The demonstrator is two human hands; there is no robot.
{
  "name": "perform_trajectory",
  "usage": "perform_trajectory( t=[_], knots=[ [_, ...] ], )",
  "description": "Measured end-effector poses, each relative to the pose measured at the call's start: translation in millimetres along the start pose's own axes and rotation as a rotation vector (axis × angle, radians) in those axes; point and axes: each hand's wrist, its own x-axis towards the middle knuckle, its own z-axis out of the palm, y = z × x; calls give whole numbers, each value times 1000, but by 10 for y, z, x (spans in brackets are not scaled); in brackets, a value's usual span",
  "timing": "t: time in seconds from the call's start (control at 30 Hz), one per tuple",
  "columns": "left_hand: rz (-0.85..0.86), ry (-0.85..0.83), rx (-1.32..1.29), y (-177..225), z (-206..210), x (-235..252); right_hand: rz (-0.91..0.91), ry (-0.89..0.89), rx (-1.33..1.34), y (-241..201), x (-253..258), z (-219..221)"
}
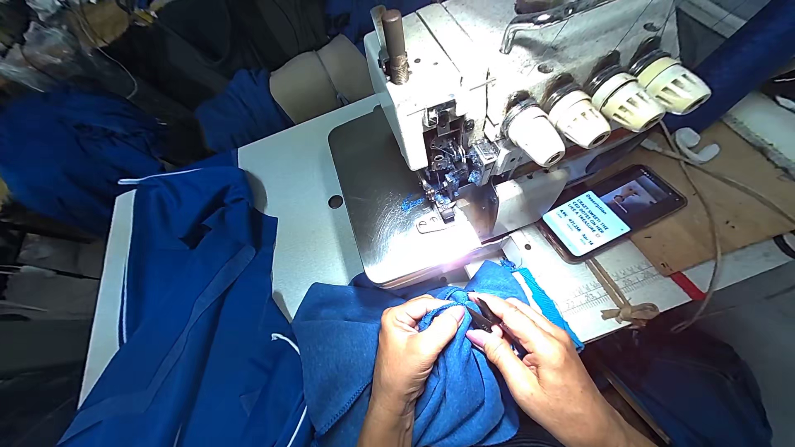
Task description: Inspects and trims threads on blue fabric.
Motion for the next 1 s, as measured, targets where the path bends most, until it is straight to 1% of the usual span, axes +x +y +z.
perform_trajectory(
  t=[0.1,0.4,0.73,0.87,1.0],
  knots=[
    [-1,2,9,0,-2,0,-15,23,-33,10,0,19],
    [5,8,13,-4,0,2,-18,-4,-42,3,-22,-5],
    [-2,13,6,-2,1,-6,-2,5,-36,-8,-21,11],
    [21,9,24,-8,-3,-12,-3,4,-44,-16,-17,12],
    [40,-21,38,-17,-14,-13,-35,52,-38,-8,-21,53]
  ],
)
